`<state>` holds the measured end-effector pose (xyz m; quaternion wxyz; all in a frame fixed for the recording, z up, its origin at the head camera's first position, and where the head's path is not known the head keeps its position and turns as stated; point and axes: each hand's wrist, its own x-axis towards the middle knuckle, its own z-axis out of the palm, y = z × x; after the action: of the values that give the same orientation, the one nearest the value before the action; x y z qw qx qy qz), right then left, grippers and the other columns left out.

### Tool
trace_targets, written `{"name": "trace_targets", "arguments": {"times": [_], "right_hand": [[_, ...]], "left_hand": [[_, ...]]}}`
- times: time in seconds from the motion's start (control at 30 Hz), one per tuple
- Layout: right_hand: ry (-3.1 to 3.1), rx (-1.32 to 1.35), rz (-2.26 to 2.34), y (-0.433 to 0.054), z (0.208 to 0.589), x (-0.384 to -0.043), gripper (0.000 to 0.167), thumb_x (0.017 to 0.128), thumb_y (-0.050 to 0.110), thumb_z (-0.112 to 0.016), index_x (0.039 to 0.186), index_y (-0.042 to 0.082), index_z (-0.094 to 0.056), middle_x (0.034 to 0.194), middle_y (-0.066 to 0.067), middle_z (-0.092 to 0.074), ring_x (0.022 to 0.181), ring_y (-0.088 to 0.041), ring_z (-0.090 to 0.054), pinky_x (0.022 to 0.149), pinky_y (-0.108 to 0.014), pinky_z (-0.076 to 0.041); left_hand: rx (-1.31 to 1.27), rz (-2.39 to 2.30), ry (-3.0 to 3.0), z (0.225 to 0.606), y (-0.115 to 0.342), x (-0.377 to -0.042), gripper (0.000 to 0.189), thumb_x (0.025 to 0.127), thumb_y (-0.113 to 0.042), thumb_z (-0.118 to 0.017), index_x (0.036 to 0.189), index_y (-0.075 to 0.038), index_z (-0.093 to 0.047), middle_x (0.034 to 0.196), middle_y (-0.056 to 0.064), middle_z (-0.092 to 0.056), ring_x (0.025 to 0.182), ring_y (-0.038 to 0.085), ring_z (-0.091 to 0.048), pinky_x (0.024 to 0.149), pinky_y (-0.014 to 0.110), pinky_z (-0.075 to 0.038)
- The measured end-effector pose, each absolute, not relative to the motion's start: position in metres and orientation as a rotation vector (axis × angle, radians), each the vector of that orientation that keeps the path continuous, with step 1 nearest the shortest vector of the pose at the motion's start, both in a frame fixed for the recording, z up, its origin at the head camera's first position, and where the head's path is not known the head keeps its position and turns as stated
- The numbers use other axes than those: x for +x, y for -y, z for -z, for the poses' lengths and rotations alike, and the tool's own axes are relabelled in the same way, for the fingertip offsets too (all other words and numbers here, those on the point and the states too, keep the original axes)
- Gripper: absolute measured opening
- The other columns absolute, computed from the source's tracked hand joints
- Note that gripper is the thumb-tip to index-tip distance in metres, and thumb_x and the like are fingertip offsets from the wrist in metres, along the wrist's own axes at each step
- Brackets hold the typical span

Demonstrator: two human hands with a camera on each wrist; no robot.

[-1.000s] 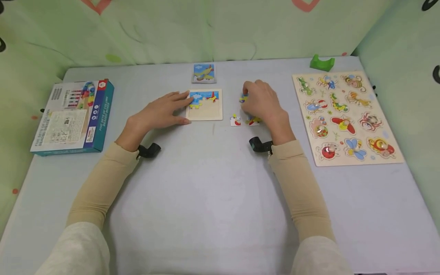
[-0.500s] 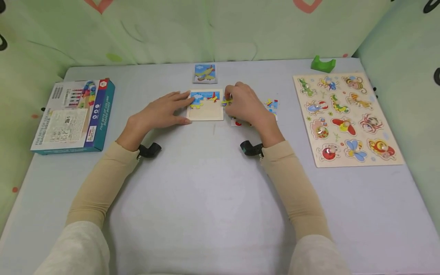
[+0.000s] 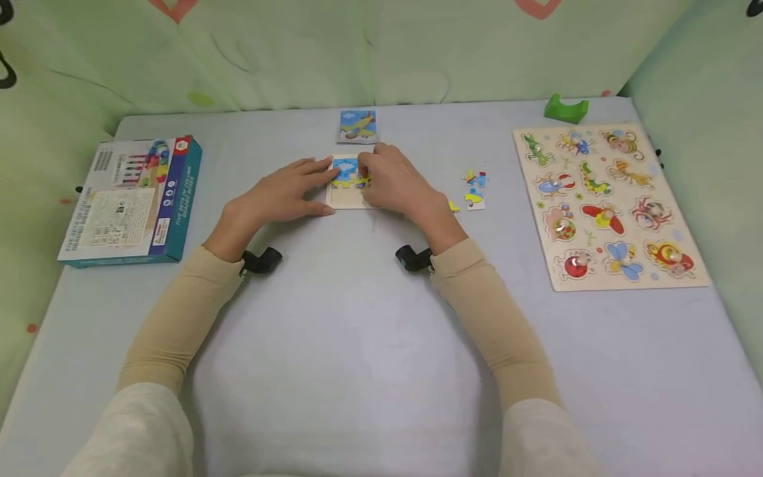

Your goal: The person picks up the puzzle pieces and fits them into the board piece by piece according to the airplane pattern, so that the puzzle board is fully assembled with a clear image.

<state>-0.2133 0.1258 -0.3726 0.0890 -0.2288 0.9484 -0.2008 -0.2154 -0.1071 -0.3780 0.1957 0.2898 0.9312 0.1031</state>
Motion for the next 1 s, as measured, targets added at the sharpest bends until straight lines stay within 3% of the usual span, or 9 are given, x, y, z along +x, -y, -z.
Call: {"name": "trace_targets", "arguments": {"times": [0.53,0.83,1.0], "right_hand": [[-2.874,-0.9,0.501,-0.117,0.378,-0.216,0.023,0.086,-0.002,-0.055,0.105,0.003,-0.067,0.097,-0.013,-0.053,0.088,-0.027,-0.044,0.078,-0.037,-0.04],[-2.852,-0.906,0.511,-0.115,0.376,-0.216,0.025,0.095,-0.001,-0.052,0.11,-0.003,-0.073,0.109,-0.017,-0.06,0.104,-0.031,-0.054,0.097,-0.042,-0.047],[-2.887,-0.864,0.541,-0.113,0.377,-0.214,0.025,0.096,-0.001,-0.053,0.105,-0.003,-0.075,0.105,-0.017,-0.062,0.099,-0.032,-0.056,0.093,-0.043,-0.048]], "left_hand": [[0.838,-0.308,-2.613,0.375,0.105,-0.213,0.078,0.096,-0.054,-0.058,0.159,-0.024,-0.023,0.169,0.0,-0.013,0.156,0.03,-0.013,0.124,0.052,-0.02],[0.839,-0.295,-2.619,0.375,0.106,-0.215,0.078,0.095,-0.054,-0.058,0.159,-0.023,-0.025,0.169,0.001,-0.014,0.156,0.03,-0.014,0.124,0.051,-0.021],[0.823,-0.291,-2.615,0.375,0.106,-0.215,0.078,0.095,-0.053,-0.059,0.159,-0.022,-0.025,0.169,0.001,-0.014,0.156,0.03,-0.015,0.124,0.051,-0.022]]}}
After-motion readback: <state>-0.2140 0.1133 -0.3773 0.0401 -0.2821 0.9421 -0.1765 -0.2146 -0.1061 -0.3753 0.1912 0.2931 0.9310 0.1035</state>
